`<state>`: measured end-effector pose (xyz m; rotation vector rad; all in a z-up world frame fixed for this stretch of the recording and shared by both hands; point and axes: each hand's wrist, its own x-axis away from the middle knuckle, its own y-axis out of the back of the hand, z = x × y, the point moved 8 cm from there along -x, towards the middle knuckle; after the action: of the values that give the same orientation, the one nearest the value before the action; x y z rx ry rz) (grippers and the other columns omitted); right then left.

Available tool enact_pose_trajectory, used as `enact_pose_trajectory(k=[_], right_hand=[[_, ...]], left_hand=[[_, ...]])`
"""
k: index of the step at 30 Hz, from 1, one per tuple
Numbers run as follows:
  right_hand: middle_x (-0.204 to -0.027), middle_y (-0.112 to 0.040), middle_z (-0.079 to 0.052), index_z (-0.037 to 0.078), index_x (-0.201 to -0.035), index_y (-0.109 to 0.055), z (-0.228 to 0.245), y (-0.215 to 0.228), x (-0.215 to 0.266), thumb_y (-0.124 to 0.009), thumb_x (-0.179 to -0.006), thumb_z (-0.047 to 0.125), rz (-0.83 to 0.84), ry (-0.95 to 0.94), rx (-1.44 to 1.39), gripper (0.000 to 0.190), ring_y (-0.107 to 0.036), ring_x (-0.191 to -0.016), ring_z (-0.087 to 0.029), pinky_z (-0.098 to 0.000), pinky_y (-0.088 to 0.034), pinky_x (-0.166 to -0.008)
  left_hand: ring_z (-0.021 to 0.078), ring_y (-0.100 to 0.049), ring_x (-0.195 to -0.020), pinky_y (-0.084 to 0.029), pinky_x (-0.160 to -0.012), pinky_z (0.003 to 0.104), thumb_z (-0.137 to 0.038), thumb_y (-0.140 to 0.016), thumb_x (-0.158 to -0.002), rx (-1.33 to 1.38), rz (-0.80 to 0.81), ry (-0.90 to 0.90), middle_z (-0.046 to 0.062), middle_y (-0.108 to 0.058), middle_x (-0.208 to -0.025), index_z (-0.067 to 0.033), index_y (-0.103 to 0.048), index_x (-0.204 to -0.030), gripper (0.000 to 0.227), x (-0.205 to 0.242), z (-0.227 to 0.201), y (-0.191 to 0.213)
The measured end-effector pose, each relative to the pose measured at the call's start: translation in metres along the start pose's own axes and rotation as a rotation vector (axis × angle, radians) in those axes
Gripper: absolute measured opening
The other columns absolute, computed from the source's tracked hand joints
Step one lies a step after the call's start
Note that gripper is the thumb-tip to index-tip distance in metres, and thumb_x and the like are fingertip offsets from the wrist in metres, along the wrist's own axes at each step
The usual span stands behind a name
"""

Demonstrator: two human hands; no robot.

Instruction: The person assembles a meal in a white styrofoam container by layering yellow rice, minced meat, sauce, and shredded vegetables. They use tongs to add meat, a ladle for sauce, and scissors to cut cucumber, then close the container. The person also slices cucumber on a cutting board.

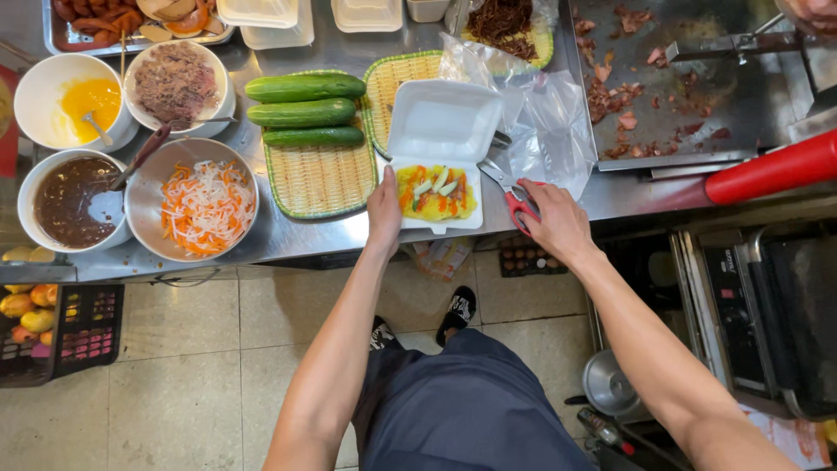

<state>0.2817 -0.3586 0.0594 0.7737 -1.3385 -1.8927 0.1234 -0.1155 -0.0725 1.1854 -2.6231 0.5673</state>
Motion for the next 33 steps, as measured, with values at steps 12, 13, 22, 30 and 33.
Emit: enact_pose_trajectory(k=[12,13,22,30,33], right_hand=[[-0.116,-0.058,-0.019,0.001,-0.115,-0.069,0.031,-0.046,-0.148,-0.082,-0.084,0.031,-0.014,0.111,0.132,0.045,-0.053,-0.111,-0.039,-0.0520,-0.046,-0.088],[-0.118,-0.058,-0.018,0.002,-0.110,-0.070,0.033,-0.047,-0.154,-0.081,-0.085,0.033,0.020,0.112,0.172,0.041,-0.053,-0.115,-0.038,-0.0532,-0.046,-0.090],[-0.100,-0.074,-0.018,0.006,-0.133,-0.069,0.156,0.057,-0.117,-0.074,-0.100,0.037,-0.041,0.394,-0.285,0.046,-0.074,-0.089,-0.035,-0.0445,-0.057,-0.079],[-0.083,-0.078,-0.011,0.023,-0.124,-0.076,0.378,-0.015,-0.127,-0.079,-0.086,0.037,0.321,0.534,-0.002,0.040,-0.072,-0.075,-0.033,-0.0474,-0.055,-0.066],[-0.078,-0.075,-0.013,0.025,-0.123,-0.077,0.423,-0.037,-0.123,-0.080,-0.085,0.037,0.322,0.589,0.070,0.040,-0.070,-0.068,-0.033,-0.0467,-0.054,-0.064]], left_hand=[[0.0241,-0.048,-0.144,-0.043,-0.117,0.042,-0.057,-0.031,-0.104,0.506,-0.167,-0.066,0.008,-0.046,-0.159,-0.0099,-0.034,-0.157,0.071,0.145,-0.115,0.092],[0.0239,-0.047,-0.145,-0.043,-0.117,0.043,-0.057,-0.030,-0.103,0.516,-0.190,-0.089,0.007,-0.045,-0.159,-0.0124,-0.033,-0.158,0.070,0.156,-0.122,0.102],[0.0273,-0.043,-0.148,-0.042,-0.118,0.052,-0.062,-0.029,-0.103,0.606,-0.392,-0.340,0.005,-0.040,-0.163,-0.0179,-0.029,-0.161,0.073,0.239,-0.156,0.249],[0.0266,-0.039,-0.152,-0.040,-0.121,0.052,-0.064,-0.032,-0.102,0.637,-0.433,-0.404,0.004,-0.037,-0.165,-0.0205,-0.027,-0.162,0.074,0.268,-0.154,0.341],[0.0273,-0.039,-0.152,-0.040,-0.122,0.050,-0.065,-0.032,-0.103,0.655,-0.418,-0.405,0.006,-0.037,-0.165,-0.0177,-0.028,-0.162,0.076,0.273,-0.148,0.359]])
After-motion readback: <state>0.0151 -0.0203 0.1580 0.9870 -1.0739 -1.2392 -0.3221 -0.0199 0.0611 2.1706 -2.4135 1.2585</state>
